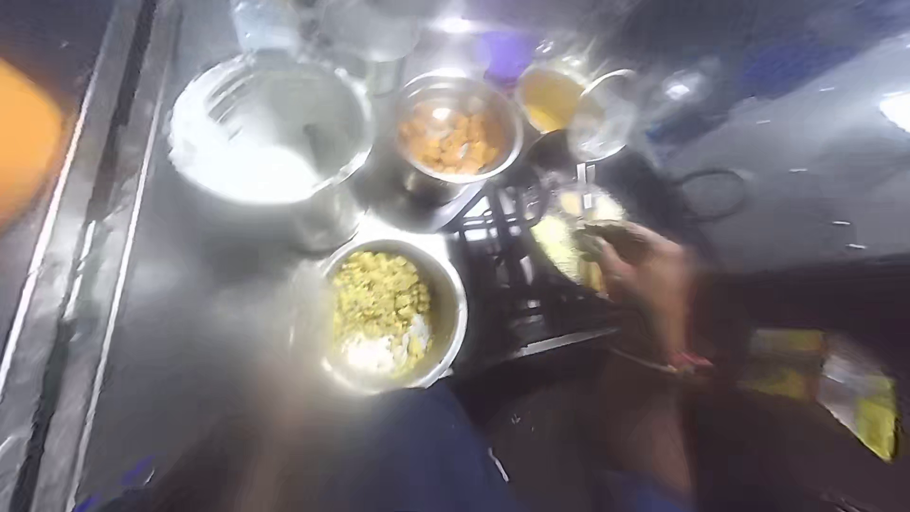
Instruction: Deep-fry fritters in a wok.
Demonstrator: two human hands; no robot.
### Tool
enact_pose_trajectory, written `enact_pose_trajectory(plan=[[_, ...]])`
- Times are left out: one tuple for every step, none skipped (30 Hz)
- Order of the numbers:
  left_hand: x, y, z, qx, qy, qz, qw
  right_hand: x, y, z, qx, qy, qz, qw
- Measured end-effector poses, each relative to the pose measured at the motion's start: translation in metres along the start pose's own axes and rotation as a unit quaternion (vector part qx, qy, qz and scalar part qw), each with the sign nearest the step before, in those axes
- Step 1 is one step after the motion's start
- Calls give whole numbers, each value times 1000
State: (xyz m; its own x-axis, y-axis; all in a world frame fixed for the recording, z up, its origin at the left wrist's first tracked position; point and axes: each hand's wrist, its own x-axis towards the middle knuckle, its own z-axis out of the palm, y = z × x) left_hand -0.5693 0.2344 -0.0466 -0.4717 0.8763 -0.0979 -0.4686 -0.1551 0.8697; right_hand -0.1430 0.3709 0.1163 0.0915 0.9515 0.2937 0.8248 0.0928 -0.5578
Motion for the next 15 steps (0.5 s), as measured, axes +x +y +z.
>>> enact_pose_trajectory(plan=[[-1, 1, -5, 3, 14, 1, 1000, -14, -9, 6, 50, -2, -26, 998], [-1, 1, -7, 11, 27, 1, 1000, -25, -19, 17, 104, -27, -47, 993], [0, 3, -8, 27, 35, 0, 999, -35, -26, 34, 147, -81, -60, 984], [1, 3, -8, 41, 41, 1, 998, -42, -32, 58, 166, -162, -64, 971], [2, 2, -9, 48, 43, 4, 998, -49, -43, 88, 151, -262, -55, 951], [1, 1, -11, 52, 41, 6, 998, -54, -53, 122, 118, -381, -42, 916], [1, 0, -12, 55, 36, 4, 998, -59, -60, 162, 69, -498, -43, 864], [1, 0, -12, 55, 32, 2, 998, -66, -62, 204, 8, -590, -59, 806], [0, 0, -11, 51, 28, -1, 998, -77, -63, 243, -47, -648, -70, 757], [0, -1, -12, 46, 21, -3, 999, -89, -62, 276, -85, -676, -81, 727], [-2, -1, -13, 41, 17, -4, 999, -104, -59, 302, -110, -682, -94, 717], [-4, -1, -14, 33, 15, -3, 999, -117, -55, 321, -128, -679, -98, 716], [-5, -1, -14, 21, 14, -1, 1000, -127, -51, 332, -145, -677, -93, 716], [-4, 0, -14, 4, 8, 2, 1000, -132, -53, 336, -158, -678, -79, 713], [-5, 2, -15, -9, -3, 6, 1000, -137, -58, 335, -162, -683, -65, 709]])
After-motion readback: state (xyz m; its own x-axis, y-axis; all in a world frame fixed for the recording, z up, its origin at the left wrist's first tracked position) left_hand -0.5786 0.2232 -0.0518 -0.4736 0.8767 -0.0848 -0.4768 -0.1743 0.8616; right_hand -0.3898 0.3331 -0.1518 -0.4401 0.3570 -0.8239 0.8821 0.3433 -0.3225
